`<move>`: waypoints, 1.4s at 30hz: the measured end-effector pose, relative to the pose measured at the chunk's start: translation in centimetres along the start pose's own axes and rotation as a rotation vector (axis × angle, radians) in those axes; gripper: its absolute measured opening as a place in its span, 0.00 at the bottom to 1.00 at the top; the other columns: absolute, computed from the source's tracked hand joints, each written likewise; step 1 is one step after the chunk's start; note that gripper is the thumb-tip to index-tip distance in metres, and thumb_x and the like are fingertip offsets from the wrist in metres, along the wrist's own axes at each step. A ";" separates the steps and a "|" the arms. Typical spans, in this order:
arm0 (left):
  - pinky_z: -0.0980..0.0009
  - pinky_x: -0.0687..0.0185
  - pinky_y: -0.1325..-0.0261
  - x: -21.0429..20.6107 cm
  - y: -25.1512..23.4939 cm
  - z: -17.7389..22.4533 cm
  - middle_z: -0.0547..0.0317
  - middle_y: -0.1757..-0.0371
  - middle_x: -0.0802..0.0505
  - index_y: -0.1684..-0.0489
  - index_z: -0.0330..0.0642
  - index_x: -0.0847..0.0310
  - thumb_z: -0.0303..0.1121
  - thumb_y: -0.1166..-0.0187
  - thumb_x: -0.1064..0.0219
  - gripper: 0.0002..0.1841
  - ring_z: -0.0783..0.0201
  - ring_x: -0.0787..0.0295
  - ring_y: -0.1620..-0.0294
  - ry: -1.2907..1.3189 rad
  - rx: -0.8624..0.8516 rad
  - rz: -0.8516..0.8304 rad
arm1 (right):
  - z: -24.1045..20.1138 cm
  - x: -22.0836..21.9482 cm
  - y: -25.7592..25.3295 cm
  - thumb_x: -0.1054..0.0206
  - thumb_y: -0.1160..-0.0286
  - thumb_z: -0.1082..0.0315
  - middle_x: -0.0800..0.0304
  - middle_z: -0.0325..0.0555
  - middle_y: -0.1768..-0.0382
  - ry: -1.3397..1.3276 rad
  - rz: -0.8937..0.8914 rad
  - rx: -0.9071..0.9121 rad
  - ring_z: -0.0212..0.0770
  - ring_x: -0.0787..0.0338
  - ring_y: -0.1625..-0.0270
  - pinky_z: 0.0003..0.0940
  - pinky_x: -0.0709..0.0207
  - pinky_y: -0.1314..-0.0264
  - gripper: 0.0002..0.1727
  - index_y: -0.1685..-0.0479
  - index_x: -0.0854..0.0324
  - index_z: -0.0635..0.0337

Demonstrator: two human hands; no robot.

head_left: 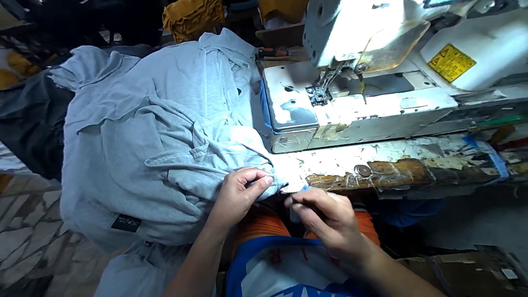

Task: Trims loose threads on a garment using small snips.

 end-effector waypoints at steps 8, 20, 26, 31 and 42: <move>0.78 0.23 0.34 -0.4 -0.1 0.8 0.70 0.69 0.06 0.72 0.42 0.07 0.31 0.20 0.35 0.12 0.81 0.11 0.51 -0.183 -0.020 0.025 | 1.9 -1.3 -1.0 0.33 0.24 0.64 0.12 0.46 0.74 0.616 0.067 -0.002 0.34 0.19 0.75 0.21 0.26 0.70 0.12 0.58 0.09 0.64; 0.69 0.33 0.20 -0.7 -0.1 0.6 0.71 0.72 0.07 0.74 0.41 0.08 0.32 0.18 0.37 0.14 0.81 0.10 0.51 -0.233 -0.064 -0.014 | 3.1 0.3 -0.5 0.31 0.34 0.75 0.12 0.23 0.71 -0.405 0.190 -0.323 0.12 0.19 0.69 0.09 0.26 0.68 0.06 0.67 0.15 0.50; 0.80 0.22 0.39 0.1 -0.2 0.1 0.71 0.68 0.08 0.73 0.43 0.08 0.32 0.19 0.36 0.12 0.82 0.13 0.53 -0.101 -0.002 -0.022 | 1.4 5.5 0.0 0.30 0.26 0.63 0.08 0.18 0.65 -0.188 0.203 -0.223 0.11 0.15 0.65 0.08 0.22 0.63 0.05 0.58 0.11 0.40; 0.77 0.23 0.32 1.0 0.6 0.7 0.69 0.66 0.07 0.70 0.39 0.09 0.31 0.17 0.38 0.13 0.82 0.13 0.52 -0.123 -0.088 -0.028 | 6.8 9.0 -0.3 0.32 0.29 0.59 0.10 0.59 0.64 0.943 -0.128 -0.263 0.59 0.09 0.61 0.55 0.18 0.63 0.16 0.57 0.10 0.64; 0.42 0.49 0.12 1.2 6.4 2.8 0.49 0.24 0.17 0.28 0.56 0.23 0.54 0.17 0.39 0.23 0.46 0.33 0.14 -0.741 -0.568 0.473 | -2.4 -3.4 -3.4 0.35 0.24 0.65 0.11 0.48 0.68 0.207 -0.327 0.198 0.34 0.10 0.61 0.23 0.17 0.55 0.08 0.62 0.15 0.60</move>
Point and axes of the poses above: each hand's wrist, its own y-axis away from the middle knuckle, its own x-axis out of the back of the hand, z = x × y, the point moved 7 cm from there along -y, towards the middle knuckle
